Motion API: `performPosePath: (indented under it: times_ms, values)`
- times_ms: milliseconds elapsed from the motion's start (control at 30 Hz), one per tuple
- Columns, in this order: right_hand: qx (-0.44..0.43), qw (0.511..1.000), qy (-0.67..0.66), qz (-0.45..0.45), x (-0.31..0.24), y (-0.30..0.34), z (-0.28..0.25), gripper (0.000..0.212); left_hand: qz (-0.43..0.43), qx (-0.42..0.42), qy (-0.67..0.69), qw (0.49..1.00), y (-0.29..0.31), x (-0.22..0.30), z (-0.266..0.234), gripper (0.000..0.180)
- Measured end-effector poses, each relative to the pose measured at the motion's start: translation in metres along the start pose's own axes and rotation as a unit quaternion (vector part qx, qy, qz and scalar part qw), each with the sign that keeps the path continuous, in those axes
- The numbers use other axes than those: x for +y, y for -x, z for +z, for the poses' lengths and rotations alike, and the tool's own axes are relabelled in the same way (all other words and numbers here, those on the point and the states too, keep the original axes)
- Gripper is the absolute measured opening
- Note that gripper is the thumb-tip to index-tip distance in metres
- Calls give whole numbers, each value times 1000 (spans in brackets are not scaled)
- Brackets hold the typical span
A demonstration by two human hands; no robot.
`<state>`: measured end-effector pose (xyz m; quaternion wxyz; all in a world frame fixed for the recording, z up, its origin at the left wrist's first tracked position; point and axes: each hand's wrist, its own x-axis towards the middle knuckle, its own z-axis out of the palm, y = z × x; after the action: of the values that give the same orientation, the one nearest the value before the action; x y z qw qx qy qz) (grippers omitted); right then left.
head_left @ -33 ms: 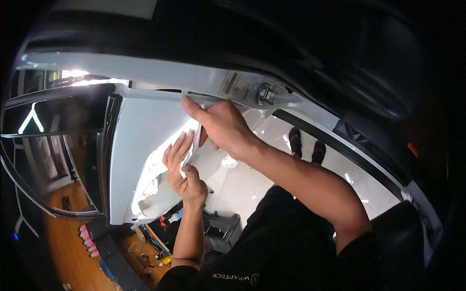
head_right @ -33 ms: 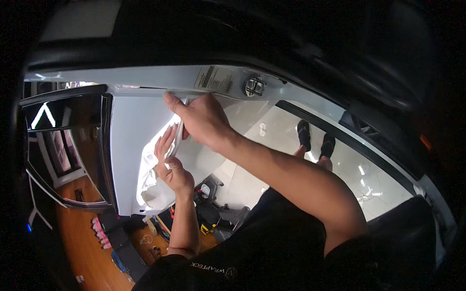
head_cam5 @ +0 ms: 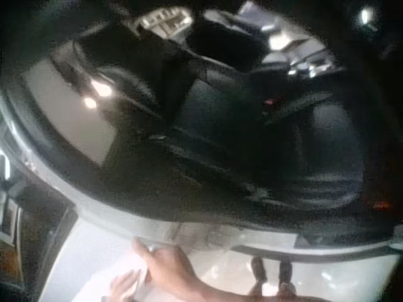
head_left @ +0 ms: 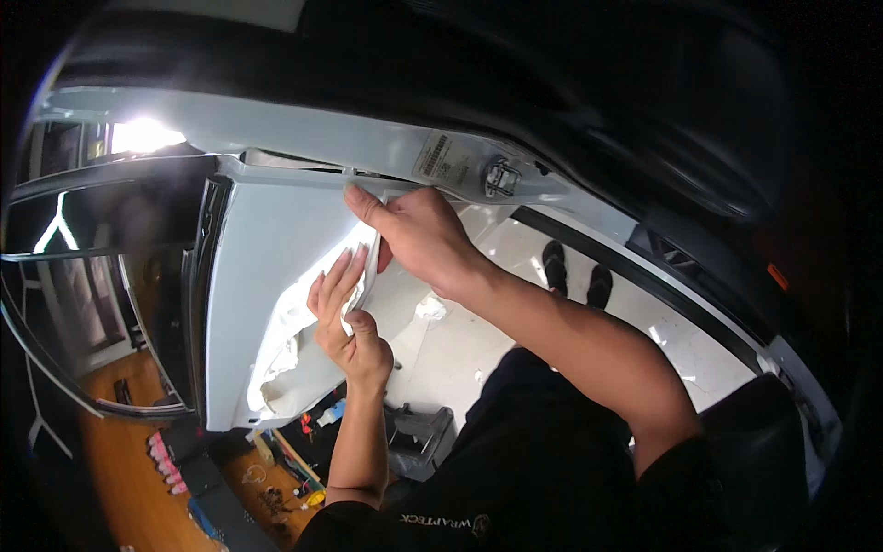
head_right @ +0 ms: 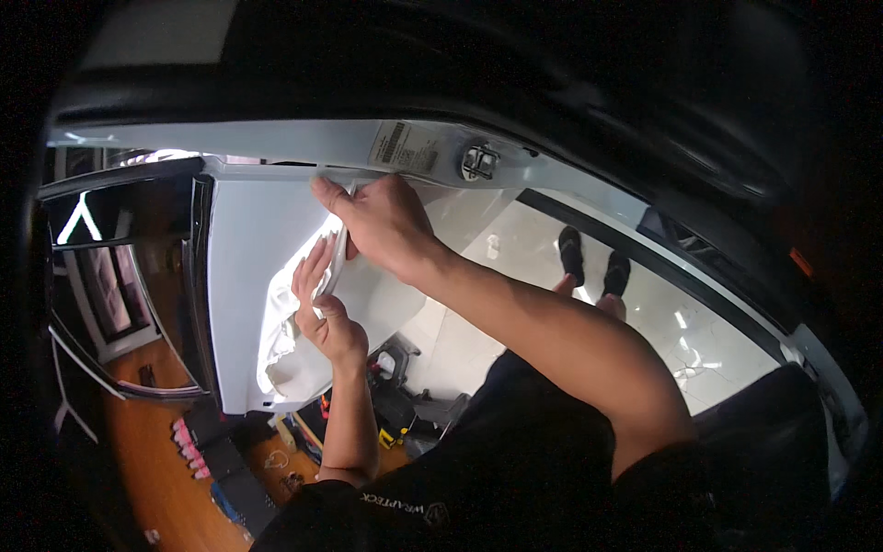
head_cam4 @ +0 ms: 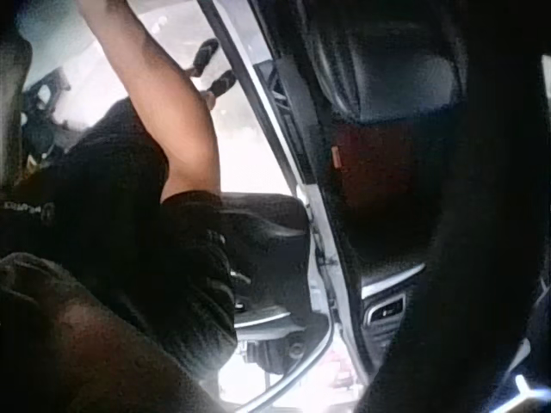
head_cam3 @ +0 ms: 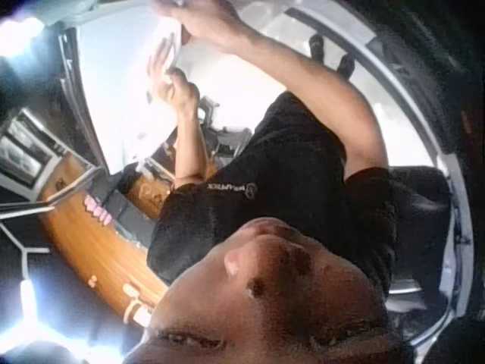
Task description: The person applies a white vinyl wrap to the exterior of a car door, smoothing it by hand and using a squeegee to remove air bubbles. They then use a utility knife to trim excess material around the door handle and edges.
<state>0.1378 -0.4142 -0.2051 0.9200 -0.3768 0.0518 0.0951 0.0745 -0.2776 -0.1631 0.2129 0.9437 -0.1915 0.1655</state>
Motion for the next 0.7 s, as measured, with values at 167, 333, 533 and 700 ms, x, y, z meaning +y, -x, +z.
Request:
performPosePath:
  times_ms: [167, 333, 533, 700]
  values:
    - [64, 952, 244, -175, 26, -1, -8, 53, 23, 2, 48, 999, 1, -8, -3, 65]
    - [75, 946, 244, -202, 38, 12, -12, 53, 55, -24, 63, 996, 5, -19, -7, 63]
    - [85, 959, 221, -155, 44, 40, -13, 49, 50, -78, 82, 992, 2, -25, -17, 63]
    - [99, 962, 202, -152, 52, 56, -11, 47, 44, -84, 76, 993, 1, -20, -18, 64]
